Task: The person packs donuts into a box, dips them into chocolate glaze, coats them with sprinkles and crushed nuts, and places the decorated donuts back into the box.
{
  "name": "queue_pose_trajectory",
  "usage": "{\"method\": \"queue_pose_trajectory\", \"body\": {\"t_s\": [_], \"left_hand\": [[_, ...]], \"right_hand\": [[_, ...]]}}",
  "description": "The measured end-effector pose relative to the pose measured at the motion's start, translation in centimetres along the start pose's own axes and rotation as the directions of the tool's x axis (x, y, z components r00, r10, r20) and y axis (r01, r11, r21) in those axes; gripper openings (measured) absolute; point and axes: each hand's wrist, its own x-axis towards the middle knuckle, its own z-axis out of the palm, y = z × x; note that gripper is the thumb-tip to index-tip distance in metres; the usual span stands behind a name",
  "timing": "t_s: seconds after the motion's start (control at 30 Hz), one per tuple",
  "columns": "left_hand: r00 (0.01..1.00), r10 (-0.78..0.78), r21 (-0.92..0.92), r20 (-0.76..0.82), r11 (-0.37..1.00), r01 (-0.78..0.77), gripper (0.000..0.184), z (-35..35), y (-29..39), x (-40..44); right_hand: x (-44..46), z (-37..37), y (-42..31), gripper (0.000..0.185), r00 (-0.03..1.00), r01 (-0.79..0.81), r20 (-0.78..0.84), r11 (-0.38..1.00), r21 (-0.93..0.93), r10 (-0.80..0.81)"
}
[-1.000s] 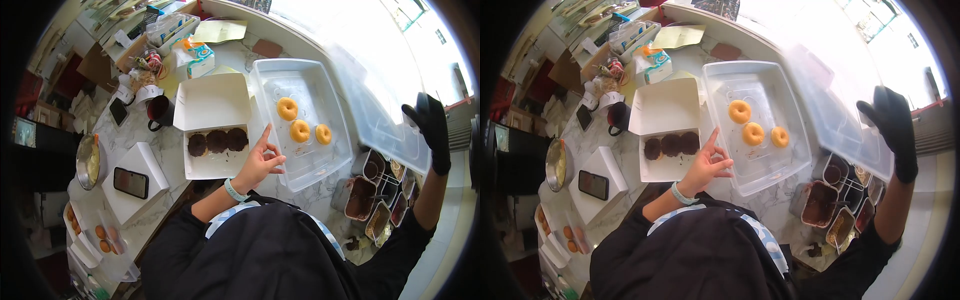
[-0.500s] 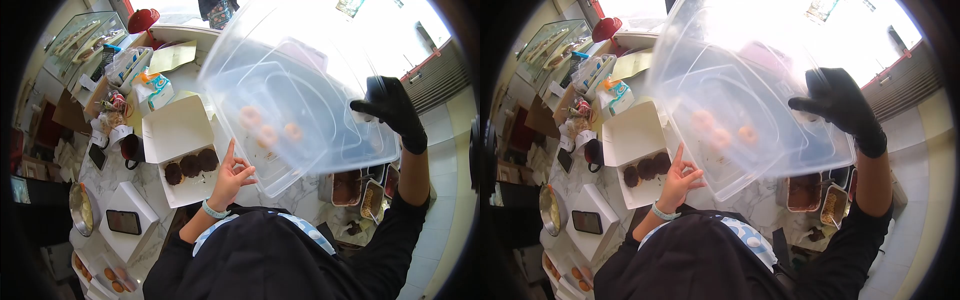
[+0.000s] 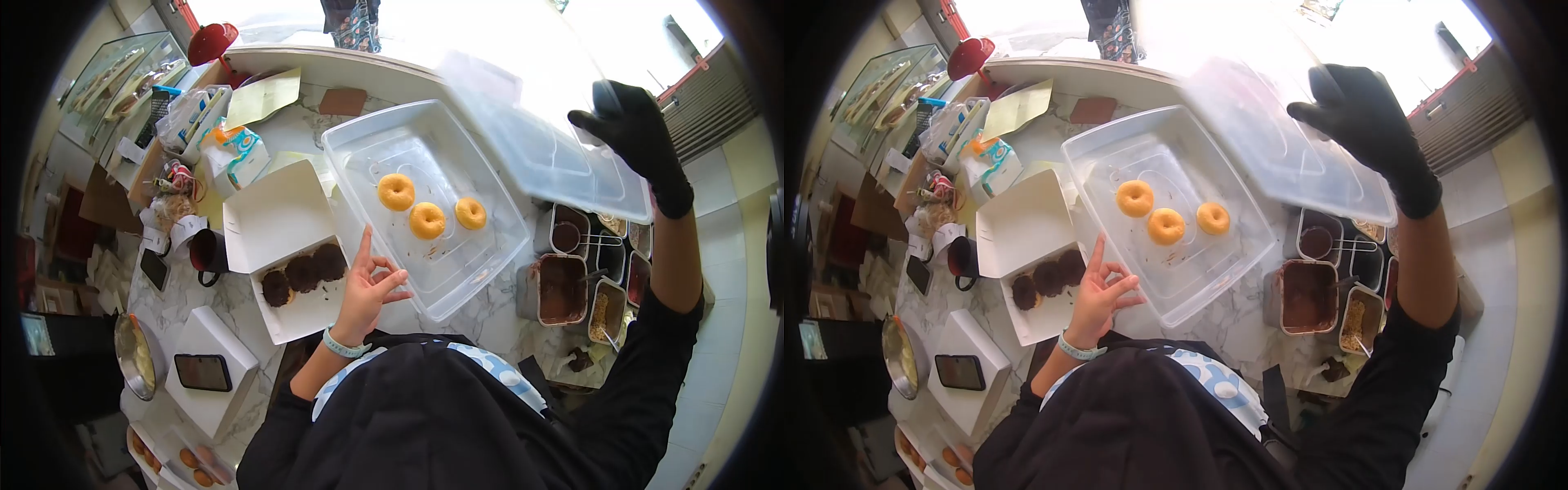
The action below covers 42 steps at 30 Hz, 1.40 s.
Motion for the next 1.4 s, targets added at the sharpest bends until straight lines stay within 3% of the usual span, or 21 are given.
{"method": "queue_pose_trajectory", "body": {"t_s": [0.03, 0.1, 0.2, 0.27, 0.4, 0.5, 0.53, 0.57, 0.6, 0.63, 0.7, 0.8, 0.83, 0.87, 0.93, 0.97, 1.03, 1.13, 1.2, 1.3, 1.4], "left_hand": [[1.0, -0.001, 0.006, -0.002, 1.0, 0.001, 0.088, 0.1, 0.1, 0.0], [1.0, -0.002, 0.016, -0.007, 1.0, 0.003, 0.088, 0.1, 0.1, 0.2], [1.0, -0.018, 0.019, -0.022, 1.0, 0.018, 0.088, -0.1, -0.1, 0.3], [0.999, -0.027, 0.009, -0.023, 1.0, 0.027, 0.088, -0.3, -0.1, 0.5], [0.995, -0.085, 0.006, -0.051, 0.996, 0.085, 0.088, -0.5, -0.6, 0.9], [0.993, -0.104, 0.003, -0.048, 0.995, 0.104, 0.089, -1.1, -1.6, 1.6], [0.993, -0.111, 0.011, -0.047, 0.994, 0.111, 0.089, -1.1, -2.0, 1.9], [0.992, -0.12, 0.021, -0.046, 0.992, 0.121, 0.09, -1.2, -2.3, 2.0], [0.99, -0.129, 0.026, -0.063, 0.991, 0.131, 0.089, -1.3, -2.6, 2.0], [0.987, -0.137, 0.028, -0.08, 0.99, 0.139, 0.088, -1.3, -2.9, 2.1], [0.987, -0.143, 0.06, -0.077, 0.987, 0.148, 0.086, -1.6, -3.6, 2.0], [0.991, -0.126, 0.118, -0.033, 0.985, 0.13, 0.082, -1.9, -3.8, 1.7], [0.992, -0.119, 0.115, -0.027, 0.986, 0.122, 0.081, -1.5, -3.2, 1.2], [0.993, -0.114, 0.114, -0.021, 0.987, 0.116, 0.079, -1.3, -2.5, 0.6], [0.996, -0.033, 0.149, 0.089, 0.989, 0.019, 0.068, -1.7, -0.7, -0.9], [0.989, 0.006, 0.166, 0.151, 0.986, -0.031, 0.063, -1.9, 0.3, -1.5], [0.978, 0.002, 0.19, 0.206, 0.981, -0.042, 0.05, -2.8, 2.7, -2.8], [0.975, 0.168, 0.237, 0.143, 0.951, -0.199, 0.04, -3.3, 5.8, -4.3], [0.922, 0.387, 0.286, 0.022, 0.881, -0.377, 0.044, -4.0, 7.8, -4.7], [0.719, 0.692, 0.414, -0.064, 0.674, -0.612, 0.063, -4.1, 12.4, -6.5], [0.665, 0.73, 0.252, -0.158, 0.681, -0.688, 0.069, -4.0, 14.2, -8.8]], "right_hand": [[0.1, 0.8, 0.7, 0.035, 0.92, 0.327, -0.152, 0.921, -0.211, -0.361], [-0.2, 0.9, 1.3, 0.039, 0.745, 0.563, -0.186, 0.753, -0.342, -0.641], [-1.1, -0.3, -0.3, 0.041, 0.9, 0.432, -0.062, 0.902, -0.022, -0.432], [-0.9, -0.8, -0.5, 0.042, 0.978, 0.182, 0.082, 0.975, 0.129, -0.194], [-0.2, 1.3, -0.2, 0.037, 0.952, 0.261, -0.148, 0.964, -0.06, -0.267], [-1.2, 0.1, -1.7, 0.034, 0.955, 0.292, 0.03, 0.953, 0.075, -0.295], [-1.3, -0.2, -2.6, 0.036, 0.982, 0.087, 0.146, 0.973, 0.215, -0.12], [-1.3, 0.3, -2.0, 0.04, 0.983, 0.099, 0.119, 0.95, 0.295, -0.14], [-0.6, -0.4, -1.9, 0.034, 0.964, 0.039, 0.25, 0.98, 0.195, -0.088], [0.0, 0.1, -1.1, 0.031, 0.927, 0.374, 0.062, 0.923, -0.088, -0.369], [0.1, 1.1, -1.0, 0.029, 0.946, 0.284, -0.098, 0.935, -0.211, -0.309], [0.1, 1.1, -1.8, 0.033, 0.926, 0.36, -0.018, 0.898, -0.253, -0.376], [-0.3, 0.3, -3.0, 0.033, 0.967, 0.238, 0.107, 0.968, -0.079, -0.23], [-0.5, 0.1, -2.8, 0.036, 0.928, 0.36, 0.128, 0.931, -0.057, -0.351], [-0.5, -1.0, -3.6, 0.037, 0.941, -0.091, 0.337, 0.972, 0.218, 0.013], [-0.3, -0.7, -2.6, 0.039, 0.968, -0.01, 0.248, 0.975, 0.222, -0.046], [0.3, 0.9, 0.6, 0.034, 0.95, 0.308, -0.045, 0.951, 0.004, -0.308], [0.8, -0.6, -2.3, 0.027, 0.969, -0.195, -0.114, 0.962, 0.189, 0.218], [0.4, -1.2, -2.8, 0.025, 0.949, -0.104, -0.223, 0.889, 0.446, 0.223], [0.4, -0.9, -6.9, 0.023, 0.935, 0.068, -0.315, 0.791, 0.608, 0.161], [1.1, 0.6, -13.2, 0.022, 0.953, 0.244, -0.302, 0.666, 0.705, -0.03]]}}
